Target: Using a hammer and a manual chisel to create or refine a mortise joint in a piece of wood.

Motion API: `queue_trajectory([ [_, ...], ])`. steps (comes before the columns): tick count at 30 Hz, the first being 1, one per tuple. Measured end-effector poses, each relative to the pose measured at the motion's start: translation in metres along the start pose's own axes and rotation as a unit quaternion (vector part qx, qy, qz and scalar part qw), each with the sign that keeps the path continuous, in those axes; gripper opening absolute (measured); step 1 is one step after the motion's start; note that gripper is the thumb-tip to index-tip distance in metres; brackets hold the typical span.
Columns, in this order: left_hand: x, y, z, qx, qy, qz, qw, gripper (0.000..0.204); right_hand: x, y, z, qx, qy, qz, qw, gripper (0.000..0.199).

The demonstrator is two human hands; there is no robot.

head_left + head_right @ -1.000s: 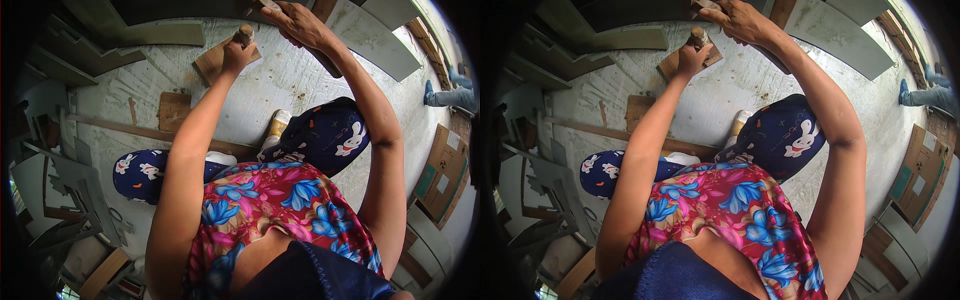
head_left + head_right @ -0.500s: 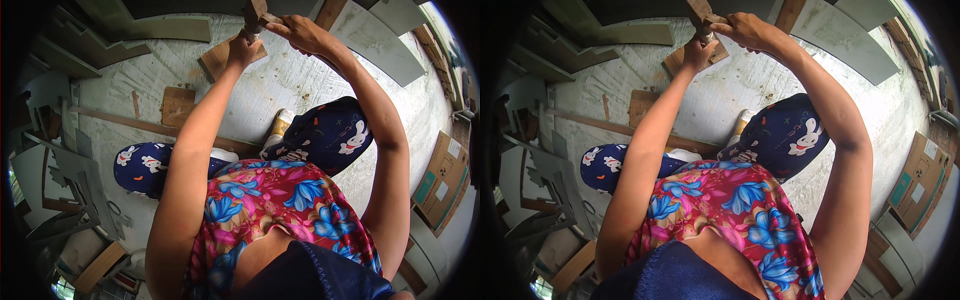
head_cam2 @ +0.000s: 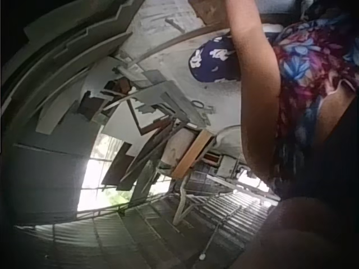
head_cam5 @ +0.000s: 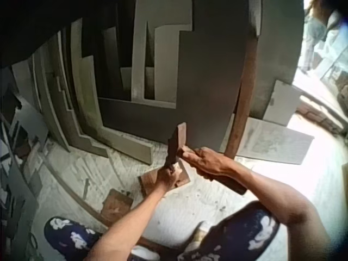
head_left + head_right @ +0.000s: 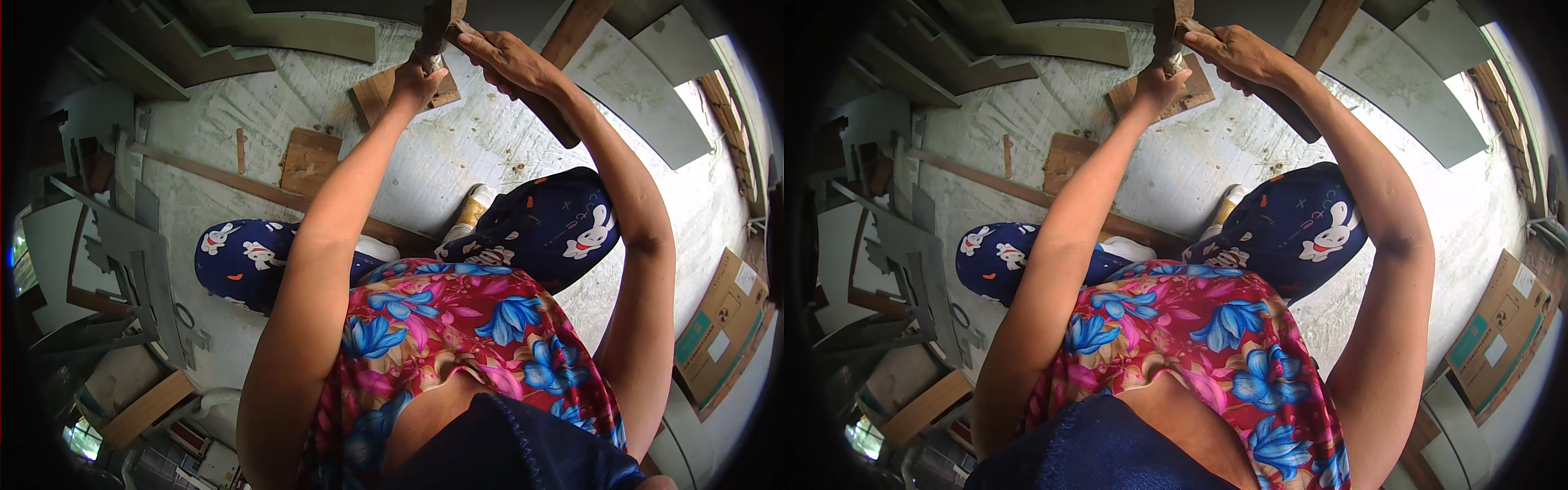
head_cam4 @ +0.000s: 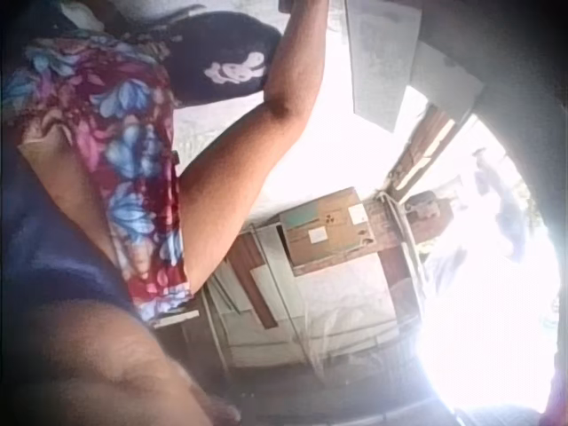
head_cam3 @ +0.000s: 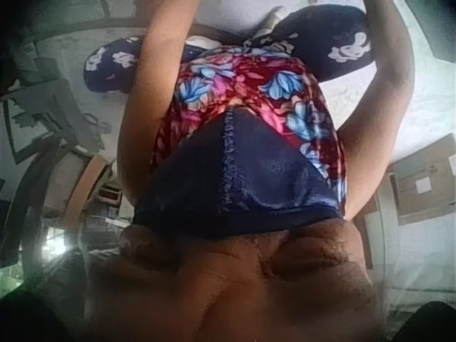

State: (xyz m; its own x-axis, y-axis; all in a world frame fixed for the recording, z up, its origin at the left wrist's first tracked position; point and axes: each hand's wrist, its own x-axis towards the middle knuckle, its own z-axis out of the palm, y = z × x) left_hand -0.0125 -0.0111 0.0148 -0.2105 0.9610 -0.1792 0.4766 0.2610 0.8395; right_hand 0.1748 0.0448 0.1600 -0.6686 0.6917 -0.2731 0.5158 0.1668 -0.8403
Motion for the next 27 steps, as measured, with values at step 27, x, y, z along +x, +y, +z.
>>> queue_trajectory([
  [27, -0.040, -0.066, -0.037, -0.037, 0.179, -0.035, 0.982, 0.032, 0.063, -0.018, 0.057, 0.021, -0.152, -0.027, 0.988, 0.063],
])
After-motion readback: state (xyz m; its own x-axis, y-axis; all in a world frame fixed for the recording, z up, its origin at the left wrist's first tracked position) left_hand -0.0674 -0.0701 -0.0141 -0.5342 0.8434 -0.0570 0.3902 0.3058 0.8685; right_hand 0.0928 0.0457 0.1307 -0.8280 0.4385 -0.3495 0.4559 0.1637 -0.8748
